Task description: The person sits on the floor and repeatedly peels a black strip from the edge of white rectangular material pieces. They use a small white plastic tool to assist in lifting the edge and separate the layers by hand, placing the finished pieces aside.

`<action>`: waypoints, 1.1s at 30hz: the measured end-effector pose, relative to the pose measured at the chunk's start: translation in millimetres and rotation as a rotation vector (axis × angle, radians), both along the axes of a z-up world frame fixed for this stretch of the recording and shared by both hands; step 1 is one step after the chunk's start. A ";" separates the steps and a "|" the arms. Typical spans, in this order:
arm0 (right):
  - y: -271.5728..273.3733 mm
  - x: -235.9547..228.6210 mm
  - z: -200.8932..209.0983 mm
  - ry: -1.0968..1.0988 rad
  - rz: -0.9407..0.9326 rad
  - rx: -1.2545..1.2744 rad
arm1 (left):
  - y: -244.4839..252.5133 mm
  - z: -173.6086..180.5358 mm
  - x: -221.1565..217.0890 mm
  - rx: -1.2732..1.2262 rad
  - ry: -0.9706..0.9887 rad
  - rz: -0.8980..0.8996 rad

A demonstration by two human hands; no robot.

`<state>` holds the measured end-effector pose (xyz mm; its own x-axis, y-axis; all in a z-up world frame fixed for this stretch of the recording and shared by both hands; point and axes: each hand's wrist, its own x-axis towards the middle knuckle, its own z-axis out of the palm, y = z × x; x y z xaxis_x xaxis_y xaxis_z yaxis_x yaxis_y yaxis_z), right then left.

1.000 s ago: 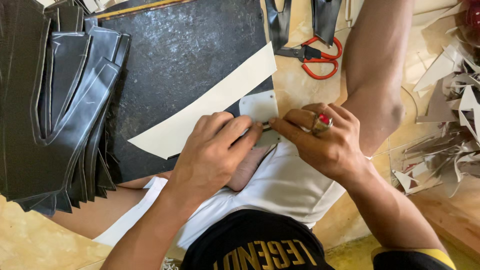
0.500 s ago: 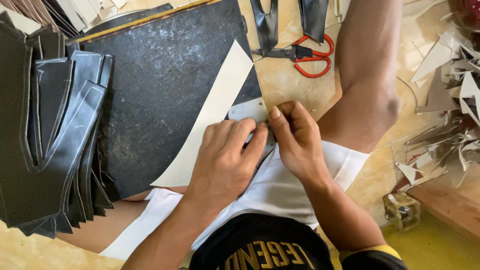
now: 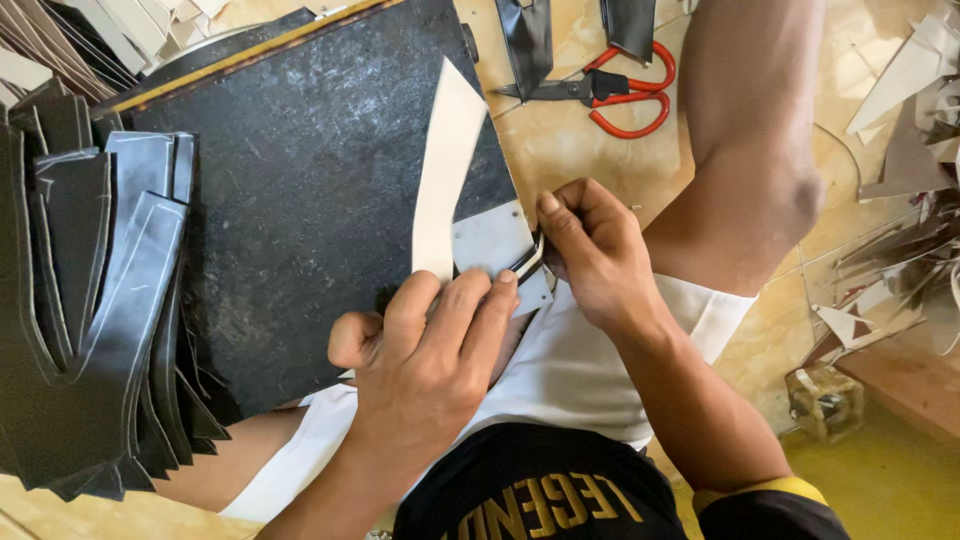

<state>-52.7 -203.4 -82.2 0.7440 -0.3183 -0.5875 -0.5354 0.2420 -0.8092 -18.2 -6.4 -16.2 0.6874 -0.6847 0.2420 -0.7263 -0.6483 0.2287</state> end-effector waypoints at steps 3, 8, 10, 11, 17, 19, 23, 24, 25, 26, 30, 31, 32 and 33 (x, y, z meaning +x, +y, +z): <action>-3.8 5.9 -10.5 0.005 0.008 0.010 | -6.5 0.6 -0.6 0.027 -0.072 0.034; -9.6 12.3 -23.3 0.006 0.001 0.034 | -9.5 0.3 3.3 0.037 -0.020 -0.022; -10.2 11.8 -26.3 0.003 0.004 0.047 | -11.0 0.1 2.7 0.006 0.005 -0.013; -11.3 12.1 -27.5 0.001 0.002 0.068 | -12.2 0.8 2.1 -0.019 0.021 0.002; -15.8 10.9 -40.3 -0.034 0.036 0.010 | -13.0 -3.4 3.2 -0.074 0.062 0.029; -17.3 10.7 -45.2 -0.034 0.037 -0.035 | -14.2 -3.8 2.8 -0.082 0.073 0.023; -19.8 14.6 -55.7 -0.012 -0.002 -0.029 | -14.7 -5.8 5.4 -0.120 0.161 0.028; -21.6 15.2 -57.4 -0.002 -0.012 -0.016 | -15.2 -6.8 7.1 -0.134 0.184 0.028; -24.4 15.9 -58.9 0.004 -0.016 -0.014 | -16.9 -7.7 8.2 -0.144 0.201 0.036; -27.2 16.5 -60.5 0.010 -0.021 -0.012 | -18.7 -8.4 8.8 -0.154 0.219 0.044; -40.8 20.7 -65.4 0.024 -0.032 -0.060 | -30.0 -13.4 9.2 -0.182 0.208 0.073; -45.8 21.8 -64.2 0.003 -0.080 0.025 | -32.4 -14.8 9.4 -0.189 0.206 0.074; -50.6 22.8 -61.2 -0.019 -0.128 0.109 | -34.3 -16.2 9.6 -0.196 0.203 0.074; -53.2 24.1 -56.7 -0.040 -0.173 0.193 | -35.2 -16.7 8.9 -0.204 0.201 0.077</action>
